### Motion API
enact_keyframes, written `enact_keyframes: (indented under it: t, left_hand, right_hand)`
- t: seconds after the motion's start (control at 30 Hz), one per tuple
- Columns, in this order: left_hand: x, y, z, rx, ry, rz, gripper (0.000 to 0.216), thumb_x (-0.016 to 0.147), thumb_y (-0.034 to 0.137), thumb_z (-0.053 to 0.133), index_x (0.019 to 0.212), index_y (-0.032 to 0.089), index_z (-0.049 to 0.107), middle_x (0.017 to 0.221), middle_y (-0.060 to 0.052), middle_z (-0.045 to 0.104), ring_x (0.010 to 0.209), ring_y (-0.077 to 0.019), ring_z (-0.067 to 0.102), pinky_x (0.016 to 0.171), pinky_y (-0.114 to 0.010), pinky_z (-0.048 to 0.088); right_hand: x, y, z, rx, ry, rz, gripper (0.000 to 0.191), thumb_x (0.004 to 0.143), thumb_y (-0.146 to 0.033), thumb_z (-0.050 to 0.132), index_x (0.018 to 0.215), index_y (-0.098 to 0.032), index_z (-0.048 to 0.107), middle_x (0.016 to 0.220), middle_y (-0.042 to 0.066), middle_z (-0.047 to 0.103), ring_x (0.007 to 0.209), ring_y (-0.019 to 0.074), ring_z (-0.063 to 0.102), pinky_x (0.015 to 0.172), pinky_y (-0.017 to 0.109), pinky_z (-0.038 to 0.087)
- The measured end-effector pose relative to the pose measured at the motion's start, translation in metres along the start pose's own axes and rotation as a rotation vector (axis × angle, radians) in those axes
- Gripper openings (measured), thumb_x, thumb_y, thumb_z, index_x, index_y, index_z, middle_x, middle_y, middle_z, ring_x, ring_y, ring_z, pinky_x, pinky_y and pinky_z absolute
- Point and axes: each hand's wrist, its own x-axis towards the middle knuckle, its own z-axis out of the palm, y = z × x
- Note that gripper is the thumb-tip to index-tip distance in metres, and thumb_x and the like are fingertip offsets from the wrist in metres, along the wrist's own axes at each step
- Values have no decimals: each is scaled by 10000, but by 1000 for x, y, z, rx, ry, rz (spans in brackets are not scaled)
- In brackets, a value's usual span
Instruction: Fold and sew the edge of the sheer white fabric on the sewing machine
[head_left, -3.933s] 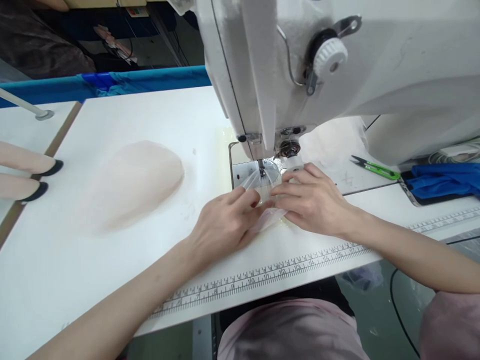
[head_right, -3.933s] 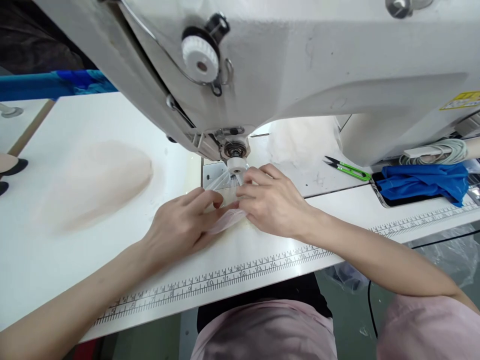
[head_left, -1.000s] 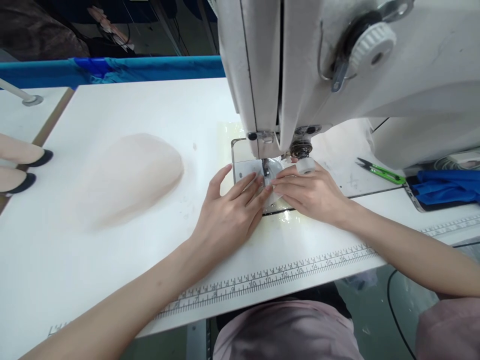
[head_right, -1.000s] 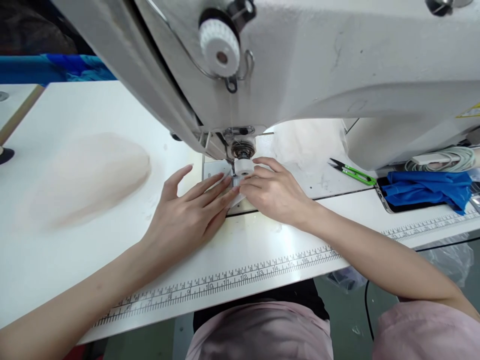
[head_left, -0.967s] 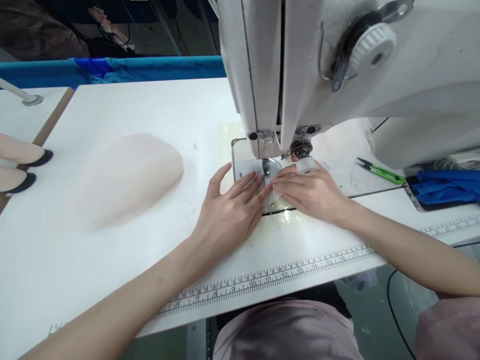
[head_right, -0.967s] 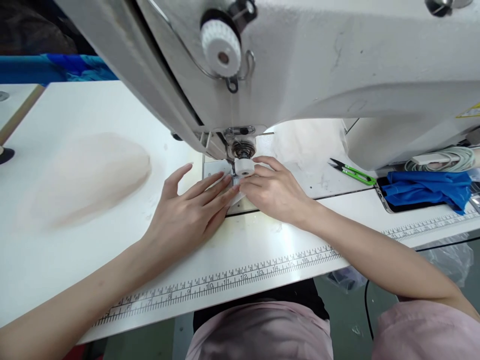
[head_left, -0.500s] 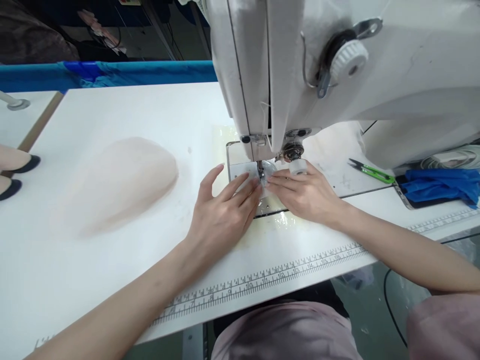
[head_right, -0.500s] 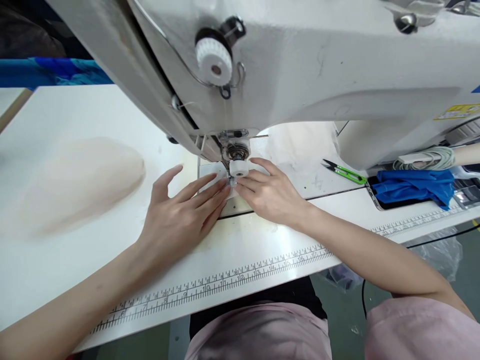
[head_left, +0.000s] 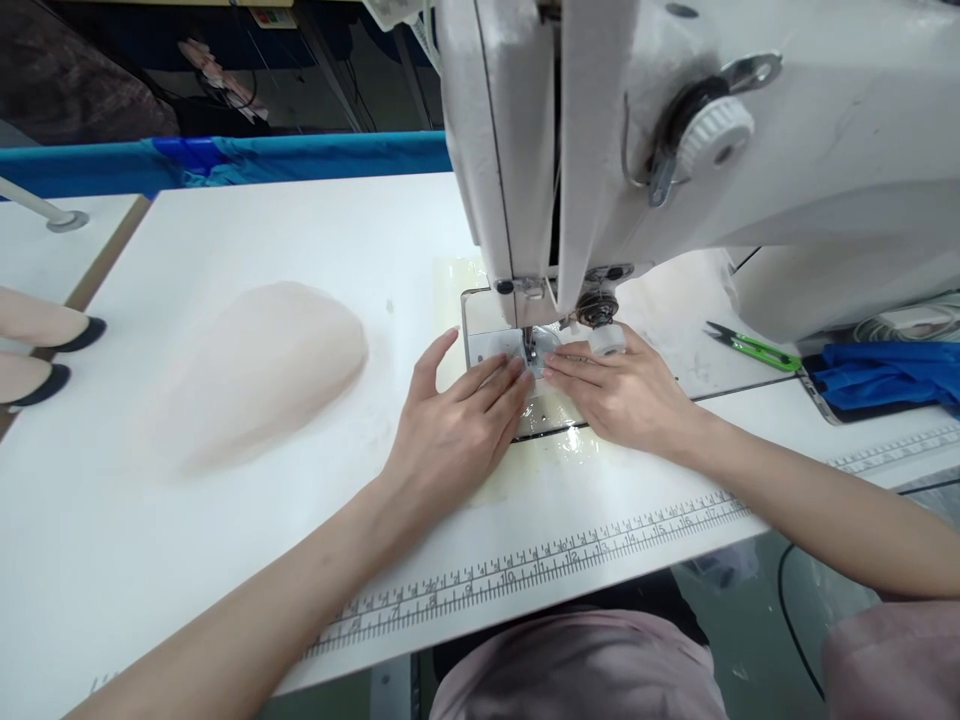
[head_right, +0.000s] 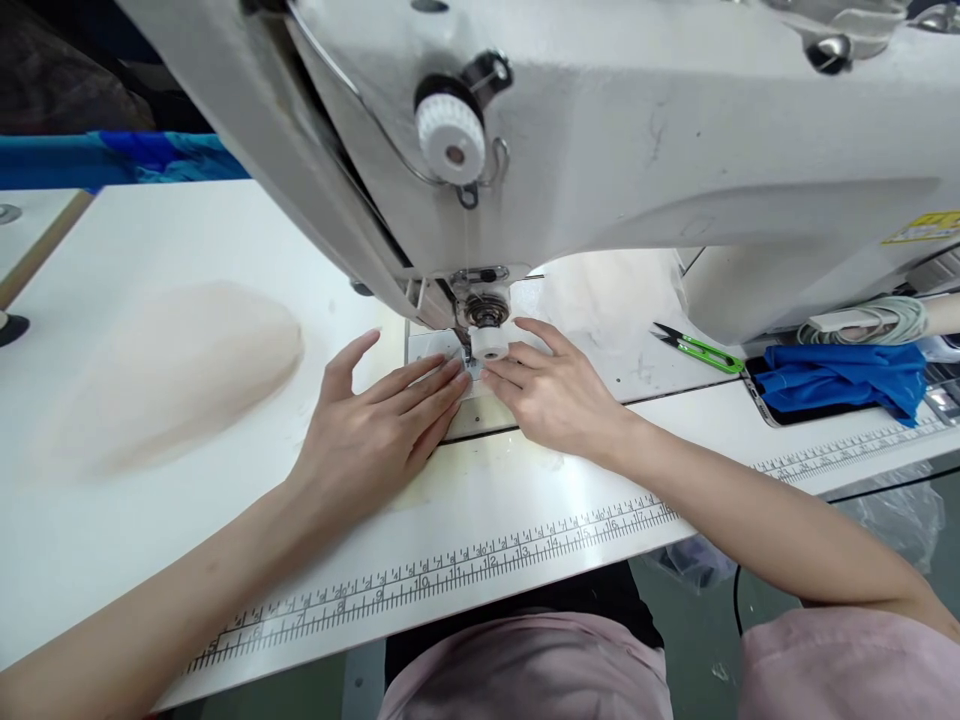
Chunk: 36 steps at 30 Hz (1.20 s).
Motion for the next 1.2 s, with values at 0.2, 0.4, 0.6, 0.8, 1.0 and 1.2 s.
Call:
enact_keyframes:
  t: [0.2, 0.4, 0.6, 0.8, 1.0, 1.2]
  left_hand:
    - [3, -1, 0, -47, -23, -23, 317, 926, 151, 481, 1203, 235, 611, 1130, -60, 696, 1099, -254, 639, 1093, -635, 309]
    - [4, -2, 1, -33, -21, -21, 300, 935, 163, 470, 1193, 226, 612, 1135, -67, 692, 1088, -252, 645, 1089, -639, 309]
    - [5, -2, 2, -5, -11, -18, 279, 940, 168, 466, 1173, 192, 619, 1137, -79, 691, 1085, -244, 646, 1100, -619, 299]
    - [4, -2, 3, -19, -20, -29, 292, 940, 167, 457, 1181, 215, 617, 1159, -66, 681, 1099, -243, 638, 1095, -621, 298]
    - [3, -11, 1, -19, 13, -39, 243, 944, 209, 484, 1128, 173, 637, 1162, -61, 686, 1114, -211, 628, 1085, -476, 372]
    - [1, -15, -8, 158, -67, -41, 427, 947, 411, 476, 1192, 82, 595, 1168, -156, 668, 1058, -303, 640, 942, -502, 438]
  right_hand:
    - [3, 1, -1, -31, 53, -12, 314, 917, -65, 434, 999, -182, 714, 1028, 15, 735, 830, 157, 625, 967, 399, 411]
    - [4, 2, -1, -56, 18, -11, 299, 912, -51, 440, 1005, -152, 705, 999, 18, 740, 840, 160, 628, 1002, 399, 405]
    - [5, 3, 0, -56, 0, 0, 308, 912, -52, 432, 1030, -142, 702, 1005, 34, 739, 865, 165, 640, 1038, 402, 381]
    - [5, 2, -2, -73, -30, 7, 310, 909, -59, 439, 1066, -154, 688, 1033, 22, 733, 861, 171, 647, 1004, 425, 407]
    - [5, 2, -1, -74, -22, 11, 303, 893, -54, 451, 1070, -125, 686, 1019, 38, 737, 832, 172, 642, 984, 419, 407]
    - [6, 3, -5, -73, 51, 9, 304, 879, -30, 442, 1037, -122, 685, 1031, 37, 732, 922, 178, 633, 970, 397, 415]
